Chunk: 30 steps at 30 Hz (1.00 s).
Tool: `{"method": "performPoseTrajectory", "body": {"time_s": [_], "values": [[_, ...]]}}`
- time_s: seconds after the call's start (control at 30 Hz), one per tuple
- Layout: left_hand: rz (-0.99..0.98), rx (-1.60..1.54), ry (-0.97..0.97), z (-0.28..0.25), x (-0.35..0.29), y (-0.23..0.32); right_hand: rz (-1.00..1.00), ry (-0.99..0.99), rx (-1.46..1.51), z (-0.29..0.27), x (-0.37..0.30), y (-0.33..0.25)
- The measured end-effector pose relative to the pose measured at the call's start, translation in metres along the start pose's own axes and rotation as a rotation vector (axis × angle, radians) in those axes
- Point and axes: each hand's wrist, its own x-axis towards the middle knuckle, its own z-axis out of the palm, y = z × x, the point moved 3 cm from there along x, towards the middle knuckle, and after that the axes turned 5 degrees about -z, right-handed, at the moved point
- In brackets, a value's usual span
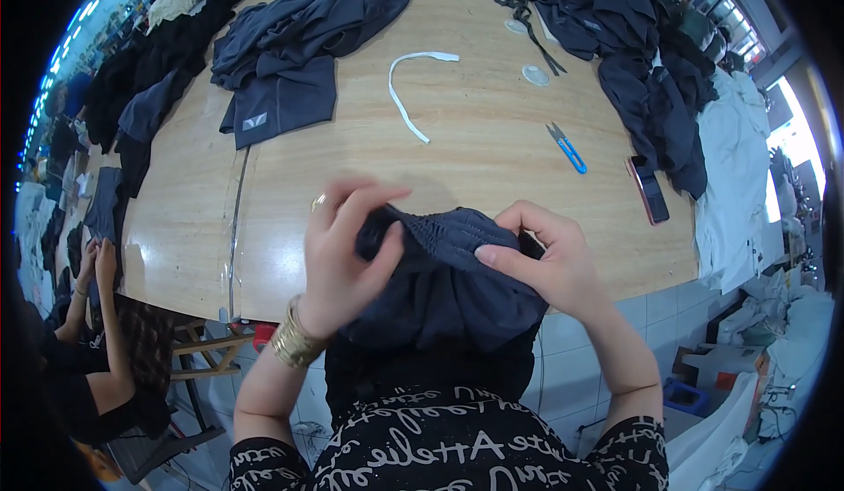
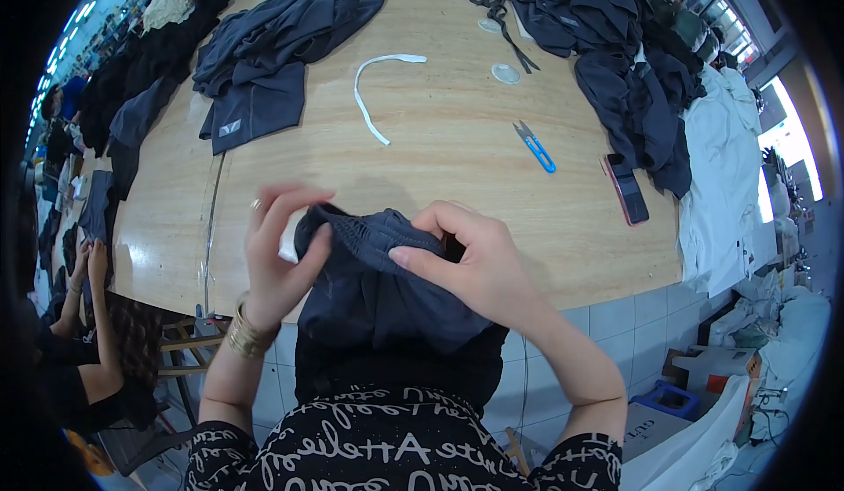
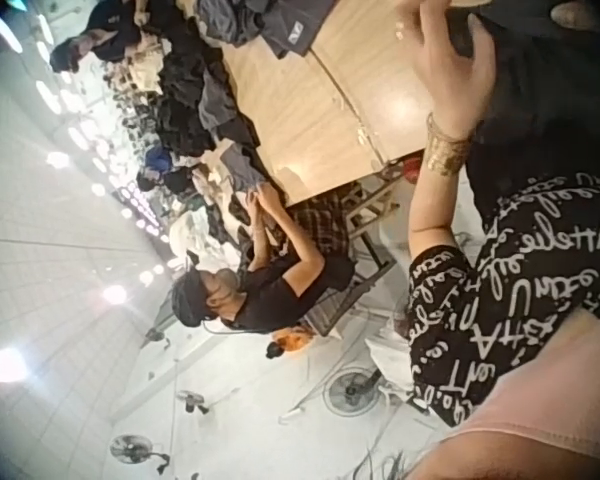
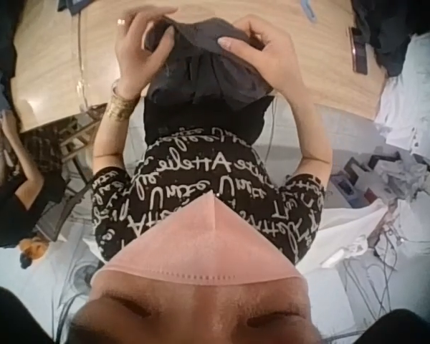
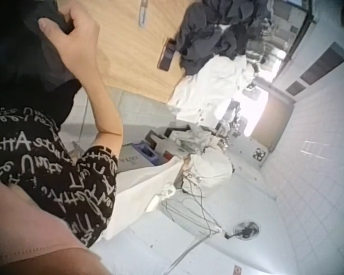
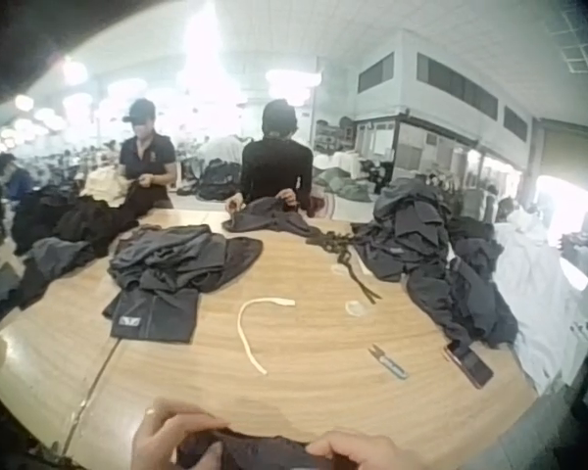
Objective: Inspecting and trimming loose threads from a pair of gray athletic shorts.
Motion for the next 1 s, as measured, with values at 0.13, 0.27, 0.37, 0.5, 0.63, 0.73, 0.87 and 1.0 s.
{"method": "performPoseTrajectory", "body": {"time_s": [0.13,0.27,0.37,0.5,0.63,0.73,0.87,1.0], "values": [[-0.745,-0.914,-0.727,0.023,-0.042,0.006,0.080,0.247,0.190,0.020,-0.001,0.017],[-0.835,-1.426,-0.306,0.055,-0.054,-0.021,0.002,0.271,0.129,0.037,-0.004,0.025],[-0.853,-1.399,-0.103,0.053,-0.041,-0.024,-0.125,0.049,-0.107,0.042,0.000,0.027],[-0.869,-1.383,0.049,0.050,-0.044,-0.031,-0.003,0.426,-0.420,-0.028,0.034,0.087],[-0.928,-1.512,-0.047,0.064,-0.038,-0.024,0.076,0.760,-0.981,-0.160,0.054,0.225],[-1.033,-1.620,-0.091,0.066,-0.041,-0.020,0.200,0.528,-1.106,-0.138,0.068,0.233],[-1.011,-1.663,-0.107,0.069,-0.037,-0.015,0.073,0.316,-1.374,-0.102,0.063,0.218],[-0.998,-1.643,-0.107,0.067,-0.037,-0.015,0.089,0.413,-0.626,-0.067,0.054,0.155]]}}
